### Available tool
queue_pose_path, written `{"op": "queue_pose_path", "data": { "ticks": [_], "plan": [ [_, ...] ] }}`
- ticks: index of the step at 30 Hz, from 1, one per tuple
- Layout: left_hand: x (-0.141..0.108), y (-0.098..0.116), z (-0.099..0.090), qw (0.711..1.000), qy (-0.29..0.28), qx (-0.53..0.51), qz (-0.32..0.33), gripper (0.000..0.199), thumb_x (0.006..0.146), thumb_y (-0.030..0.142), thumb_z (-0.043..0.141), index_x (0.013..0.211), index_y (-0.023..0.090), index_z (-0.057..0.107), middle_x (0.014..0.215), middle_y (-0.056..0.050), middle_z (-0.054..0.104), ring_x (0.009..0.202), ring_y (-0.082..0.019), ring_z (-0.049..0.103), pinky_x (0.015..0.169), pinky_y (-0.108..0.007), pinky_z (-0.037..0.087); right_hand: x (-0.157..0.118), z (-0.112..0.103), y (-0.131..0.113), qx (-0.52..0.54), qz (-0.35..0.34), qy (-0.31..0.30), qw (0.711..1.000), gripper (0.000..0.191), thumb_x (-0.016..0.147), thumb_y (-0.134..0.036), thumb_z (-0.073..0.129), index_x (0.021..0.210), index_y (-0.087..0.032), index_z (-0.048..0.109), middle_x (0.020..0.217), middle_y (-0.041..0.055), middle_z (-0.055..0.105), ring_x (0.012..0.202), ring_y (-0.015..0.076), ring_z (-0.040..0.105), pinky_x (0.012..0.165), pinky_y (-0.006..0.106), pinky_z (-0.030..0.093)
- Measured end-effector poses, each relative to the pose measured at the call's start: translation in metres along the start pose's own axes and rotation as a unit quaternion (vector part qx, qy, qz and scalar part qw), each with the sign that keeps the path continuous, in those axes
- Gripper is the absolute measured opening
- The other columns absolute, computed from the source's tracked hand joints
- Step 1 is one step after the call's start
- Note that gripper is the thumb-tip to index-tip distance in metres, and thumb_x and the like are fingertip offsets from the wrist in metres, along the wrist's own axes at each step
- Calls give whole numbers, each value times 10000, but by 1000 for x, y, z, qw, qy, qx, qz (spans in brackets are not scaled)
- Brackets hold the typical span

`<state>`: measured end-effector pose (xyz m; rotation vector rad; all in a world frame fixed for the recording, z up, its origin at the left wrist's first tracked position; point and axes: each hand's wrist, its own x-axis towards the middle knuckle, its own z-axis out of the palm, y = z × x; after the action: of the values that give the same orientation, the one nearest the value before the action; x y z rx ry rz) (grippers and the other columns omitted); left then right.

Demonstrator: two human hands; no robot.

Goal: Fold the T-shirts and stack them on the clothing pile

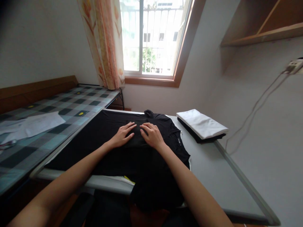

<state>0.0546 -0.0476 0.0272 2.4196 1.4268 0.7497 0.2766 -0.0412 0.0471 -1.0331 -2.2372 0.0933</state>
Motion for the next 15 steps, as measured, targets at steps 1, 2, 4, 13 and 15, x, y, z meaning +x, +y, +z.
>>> {"op": "queue_pose_path", "data": {
  "ticks": [1, 2, 4, 13, 15],
  "plan": [
    [0, -1, 2, 1000, -29, 6, 6, 537, 955, 417, 431, 1472, 274, 399, 1528, -75, 392, 1456, -246, 250, 1186, -465, 161, 7, 5, 2, 2, 18, -7, 1000, 374, 979, -381, 427, 1256, -232, 628, 1307, 107, 607, 1207, 234, 548, 1007, 403, 414],
    [-1, -2, 4, 999, -50, 10, 9, 562, 951, 440, 439, 1485, 275, 376, 1555, -74, 354, 1472, -246, 212, 1191, -481, 122, 13, 12, 4, 0, 33, -19, 999, 410, 975, -408, 430, 1306, -233, 596, 1378, 111, 561, 1270, 242, 508, 1043, 417, 393],
    [-2, -5, 6, 997, -75, 14, 14, 617, 934, 484, 466, 1499, 268, 349, 1579, -83, 303, 1485, -249, 171, 1192, -502, 80, 20, 26, 9, -11, 59, -51, 997, 487, 970, -460, 423, 1380, -222, 538, 1480, 122, 463, 1366, 257, 417, 1100, 438, 344],
    [-2, -4, 8, 995, -100, 12, -18, 756, 856, 562, 566, 1501, 241, 339, 1582, -126, 282, 1475, -278, 202, 1180, -533, 121, 13, 62, 28, -16, 103, -125, 987, 572, 950, -563, 409, 1425, -256, 494, 1552, 102, 358, 1447, 282, 282, 1155, 499, 253],
    [-2, -2, 9, 995, -94, 15, -30, 723, 869, 546, 557, 1492, 238, 357, 1574, -122, 303, 1470, -276, 214, 1181, -523, 132, 13, 63, 29, -3, 99, -112, 989, 554, 946, -551, 426, 1402, -251, 523, 1535, 101, 390, 1441, 281, 293, 1150, 494, 266]
  ]
}}
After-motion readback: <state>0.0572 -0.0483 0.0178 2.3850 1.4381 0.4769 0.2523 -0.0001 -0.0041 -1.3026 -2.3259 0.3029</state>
